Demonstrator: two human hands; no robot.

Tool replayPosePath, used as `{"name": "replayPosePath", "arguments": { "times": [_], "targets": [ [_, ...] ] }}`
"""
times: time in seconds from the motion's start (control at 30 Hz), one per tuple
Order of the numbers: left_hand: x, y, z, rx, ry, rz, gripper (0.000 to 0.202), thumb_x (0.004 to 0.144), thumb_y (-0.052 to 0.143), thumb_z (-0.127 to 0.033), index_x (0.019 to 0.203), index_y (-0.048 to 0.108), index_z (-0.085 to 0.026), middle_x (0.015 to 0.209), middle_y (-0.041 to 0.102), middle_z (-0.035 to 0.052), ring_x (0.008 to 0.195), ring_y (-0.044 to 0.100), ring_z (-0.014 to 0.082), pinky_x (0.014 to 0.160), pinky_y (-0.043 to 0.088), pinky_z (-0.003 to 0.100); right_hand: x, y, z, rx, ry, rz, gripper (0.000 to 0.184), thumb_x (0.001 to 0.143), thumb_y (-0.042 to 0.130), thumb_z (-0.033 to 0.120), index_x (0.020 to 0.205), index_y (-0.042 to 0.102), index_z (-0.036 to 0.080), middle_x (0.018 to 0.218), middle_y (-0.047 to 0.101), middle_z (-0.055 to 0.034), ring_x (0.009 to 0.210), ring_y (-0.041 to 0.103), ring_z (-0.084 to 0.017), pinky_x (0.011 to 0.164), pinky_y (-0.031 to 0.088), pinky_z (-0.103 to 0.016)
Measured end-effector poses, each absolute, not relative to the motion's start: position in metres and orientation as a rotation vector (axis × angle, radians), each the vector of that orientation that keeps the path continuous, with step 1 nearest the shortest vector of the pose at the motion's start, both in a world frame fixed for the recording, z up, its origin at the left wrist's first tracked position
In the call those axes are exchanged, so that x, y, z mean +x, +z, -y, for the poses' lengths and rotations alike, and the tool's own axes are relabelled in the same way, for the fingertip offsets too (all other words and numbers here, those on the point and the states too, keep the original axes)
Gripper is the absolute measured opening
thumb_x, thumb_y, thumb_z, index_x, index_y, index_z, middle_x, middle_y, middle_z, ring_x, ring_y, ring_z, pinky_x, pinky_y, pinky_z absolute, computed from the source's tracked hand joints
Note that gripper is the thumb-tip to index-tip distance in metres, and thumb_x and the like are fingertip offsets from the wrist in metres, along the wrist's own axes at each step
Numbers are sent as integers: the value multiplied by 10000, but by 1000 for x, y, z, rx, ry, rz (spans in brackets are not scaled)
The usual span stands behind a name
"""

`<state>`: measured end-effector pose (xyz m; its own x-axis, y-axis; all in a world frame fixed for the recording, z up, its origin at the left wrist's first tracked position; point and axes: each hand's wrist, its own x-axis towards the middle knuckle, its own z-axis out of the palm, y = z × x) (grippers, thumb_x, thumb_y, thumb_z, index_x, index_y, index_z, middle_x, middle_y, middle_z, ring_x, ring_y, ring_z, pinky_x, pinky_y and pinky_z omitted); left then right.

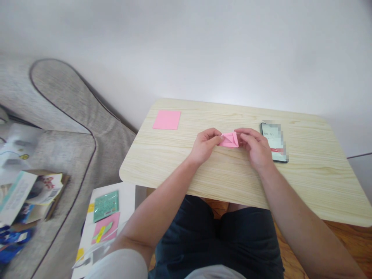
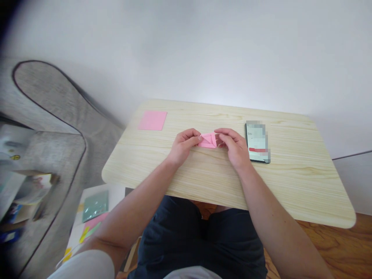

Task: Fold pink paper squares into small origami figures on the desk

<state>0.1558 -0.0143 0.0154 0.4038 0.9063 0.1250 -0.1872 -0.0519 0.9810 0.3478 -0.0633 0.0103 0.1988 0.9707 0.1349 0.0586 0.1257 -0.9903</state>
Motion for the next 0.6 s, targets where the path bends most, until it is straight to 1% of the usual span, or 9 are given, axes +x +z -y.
{"name": "replayPosePath", "arguments": {
  "times": [0.07, 0.17, 0.27, 0.37, 0.5, 0.6],
  "targets": [
    [156, 14, 15, 1377, 1024, -747, 270, 824, 731, -379, 711, 607, -168, 672, 528, -32, 649, 430, 103, 650, 334, 271, 348, 11, 63, -1217, 1011, 1157, 276, 909, 673, 450, 1097, 786, 282, 936, 774, -33, 849, 698, -216, 771, 564, -364],
    [157, 12, 16, 1472, 999, -754, 262, 832, 713, -384, 725, 607, -169, 689, 542, -25, 661, 443, 109, 644, 334, 273, 344, 16, 66, -1274, 973, 1303, 255, 858, 754, 459, 1018, 807, 268, 933, 776, -31, 869, 693, -215, 792, 558, -355],
    [157, 12, 17, 1508, 988, -751, 263, 844, 702, -388, 733, 608, -169, 692, 551, -24, 655, 442, 108, 634, 331, 272, 341, 20, 68, -1313, 961, 1319, 204, 832, 788, 440, 918, 800, 254, 835, 757, -16, 763, 650, -181, 698, 518, -315],
    [157, 11, 17, 1519, 978, -744, 266, 860, 700, -397, 751, 619, -169, 701, 560, -21, 656, 448, 108, 630, 329, 271, 340, 20, 68, -1314, 979, 1294, 193, 831, 790, 429, 888, 789, 245, 782, 732, -6, 710, 607, -162, 645, 473, -297],
    [158, 10, 17, 1535, 977, -733, 263, 877, 708, -400, 785, 641, -164, 729, 584, -16, 668, 458, 105, 643, 344, 272, 343, 17, 66, -1273, 997, 1267, 162, 835, 790, 399, 843, 774, 238, 750, 707, 5, 701, 587, -150, 660, 459, -290],
    [158, 10, 18, 1545, 971, -734, 260, 889, 705, -405, 811, 655, -162, 746, 600, -11, 668, 466, 103, 651, 356, 271, 344, 12, 65, -1238, 1023, 1222, 160, 839, 785, 398, 822, 766, 240, 738, 695, 11, 696, 587, -150, 691, 475, -299]
  ]
}}
